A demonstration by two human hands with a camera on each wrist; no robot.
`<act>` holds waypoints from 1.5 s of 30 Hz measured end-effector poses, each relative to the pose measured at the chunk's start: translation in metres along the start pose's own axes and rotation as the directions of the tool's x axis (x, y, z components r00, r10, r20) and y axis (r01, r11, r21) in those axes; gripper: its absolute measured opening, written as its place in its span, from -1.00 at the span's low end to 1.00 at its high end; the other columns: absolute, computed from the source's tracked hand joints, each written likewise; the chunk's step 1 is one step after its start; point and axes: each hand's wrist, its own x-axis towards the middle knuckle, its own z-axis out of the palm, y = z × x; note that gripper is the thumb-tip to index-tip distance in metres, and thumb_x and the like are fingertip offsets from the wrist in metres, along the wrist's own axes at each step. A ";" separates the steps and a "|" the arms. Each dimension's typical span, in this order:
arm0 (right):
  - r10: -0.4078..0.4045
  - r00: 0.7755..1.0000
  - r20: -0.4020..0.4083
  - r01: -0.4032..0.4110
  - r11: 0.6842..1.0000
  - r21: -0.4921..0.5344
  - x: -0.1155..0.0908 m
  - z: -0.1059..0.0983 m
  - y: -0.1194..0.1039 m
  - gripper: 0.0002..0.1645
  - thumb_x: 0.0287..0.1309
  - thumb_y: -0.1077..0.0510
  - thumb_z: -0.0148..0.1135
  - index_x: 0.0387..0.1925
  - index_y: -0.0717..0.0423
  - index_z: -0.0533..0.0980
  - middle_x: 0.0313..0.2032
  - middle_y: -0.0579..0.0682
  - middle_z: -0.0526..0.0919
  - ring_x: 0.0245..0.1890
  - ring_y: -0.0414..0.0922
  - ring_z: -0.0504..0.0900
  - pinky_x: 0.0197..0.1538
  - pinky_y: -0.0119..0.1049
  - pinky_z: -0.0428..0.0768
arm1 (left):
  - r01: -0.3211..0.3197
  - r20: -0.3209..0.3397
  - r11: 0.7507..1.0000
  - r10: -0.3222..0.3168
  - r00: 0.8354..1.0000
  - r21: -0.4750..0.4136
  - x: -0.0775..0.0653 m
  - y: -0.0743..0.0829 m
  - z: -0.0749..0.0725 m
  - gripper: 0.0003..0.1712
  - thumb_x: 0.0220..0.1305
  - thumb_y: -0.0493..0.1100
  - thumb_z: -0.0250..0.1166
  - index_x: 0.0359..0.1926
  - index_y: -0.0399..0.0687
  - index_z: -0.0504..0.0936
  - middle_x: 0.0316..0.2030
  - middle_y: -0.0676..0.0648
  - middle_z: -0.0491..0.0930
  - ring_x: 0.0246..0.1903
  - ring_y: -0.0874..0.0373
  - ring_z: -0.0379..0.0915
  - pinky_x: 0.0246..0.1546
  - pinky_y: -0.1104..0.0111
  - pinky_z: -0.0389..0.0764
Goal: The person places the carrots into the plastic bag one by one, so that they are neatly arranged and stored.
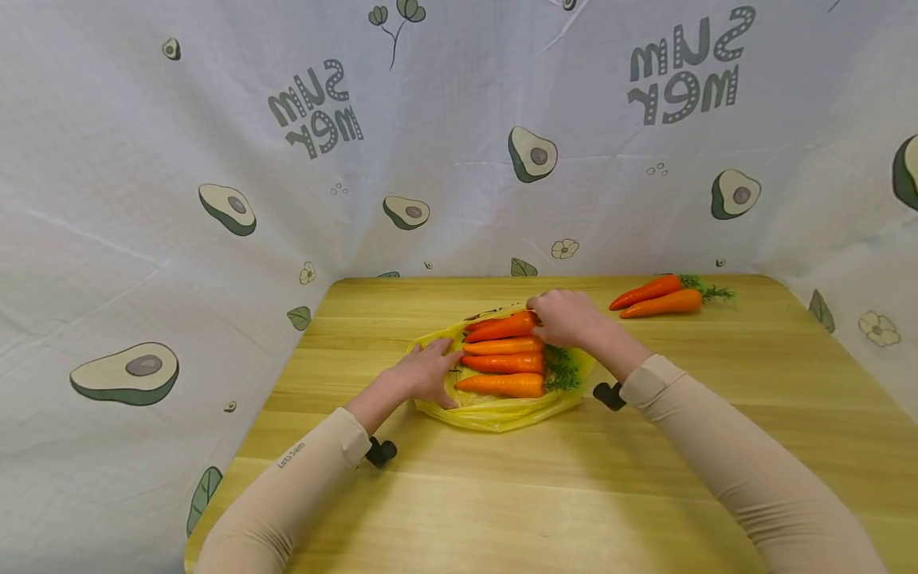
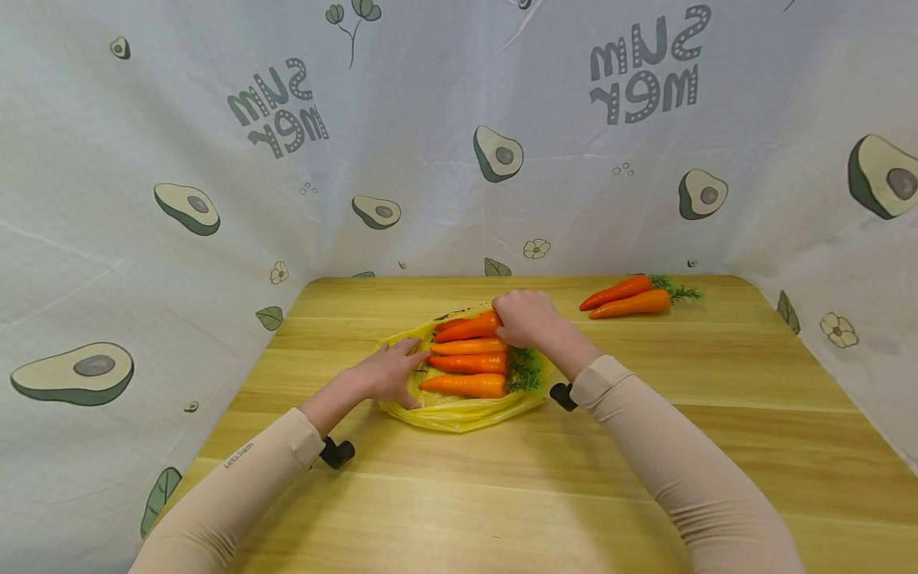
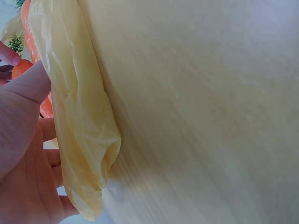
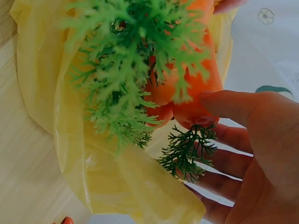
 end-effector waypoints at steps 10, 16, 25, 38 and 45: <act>0.002 0.999 -0.037 0.001 0.998 0.065 -0.005 -0.007 0.001 -0.49 0.26 0.02 0.33 0.19 0.13 0.57 0.05 0.15 0.71 -0.12 0.08 0.70 -0.33 -0.02 0.65 | -0.001 0.005 1.000 0.001 1.000 -0.006 0.000 0.000 -0.002 0.16 0.07 0.31 0.49 0.58 0.12 0.14 0.59 -0.15 -0.06 0.58 -0.05 -0.15 0.52 -0.11 -0.02; -0.007 0.997 -0.076 0.019 0.987 0.161 -0.011 -0.016 0.009 -0.47 0.28 -0.01 0.33 0.21 0.13 0.57 0.02 0.14 0.72 -0.11 0.10 0.71 -0.20 0.02 0.69 | -0.004 -0.005 1.000 0.003 1.000 -0.009 0.000 -0.002 0.001 0.17 0.05 0.33 0.49 0.58 0.12 0.14 0.59 -0.16 -0.03 0.57 -0.06 -0.12 0.51 -0.14 -0.01; 0.038 0.994 -0.105 -0.018 0.982 0.188 -0.023 -0.024 0.032 -0.50 0.28 -0.01 0.32 0.20 0.10 0.58 0.06 0.19 0.69 -0.15 0.13 0.70 -0.28 0.00 0.66 | -0.003 -0.005 1.000 0.003 1.000 -0.022 0.002 -0.005 0.003 0.17 0.06 0.33 0.49 0.58 0.12 0.14 0.58 -0.14 0.02 0.57 -0.05 -0.09 0.49 -0.15 0.02; 0.092 0.990 -0.102 -0.066 0.971 0.231 -0.042 -0.032 0.073 -0.44 0.26 0.00 0.33 0.23 0.15 0.55 0.06 0.25 0.67 -0.01 0.22 0.65 -0.02 0.18 0.60 | 0.001 0.008 1.000 -0.001 1.000 -0.018 0.003 -0.006 0.003 0.18 0.06 0.34 0.48 0.58 0.10 0.14 0.57 -0.14 0.03 0.56 -0.05 -0.06 0.48 -0.15 0.07; 0.107 0.993 -0.040 -0.092 0.957 0.274 -0.052 -0.033 0.097 -0.36 0.29 -0.03 0.29 0.30 0.20 0.47 0.15 0.35 0.58 -0.19 0.08 0.73 -0.11 0.12 0.63 | -0.006 0.005 1.000 0.006 1.000 -0.016 0.003 -0.006 0.002 0.17 0.05 0.34 0.49 0.57 0.08 0.16 0.57 -0.14 0.05 0.55 -0.06 -0.03 0.47 -0.16 0.11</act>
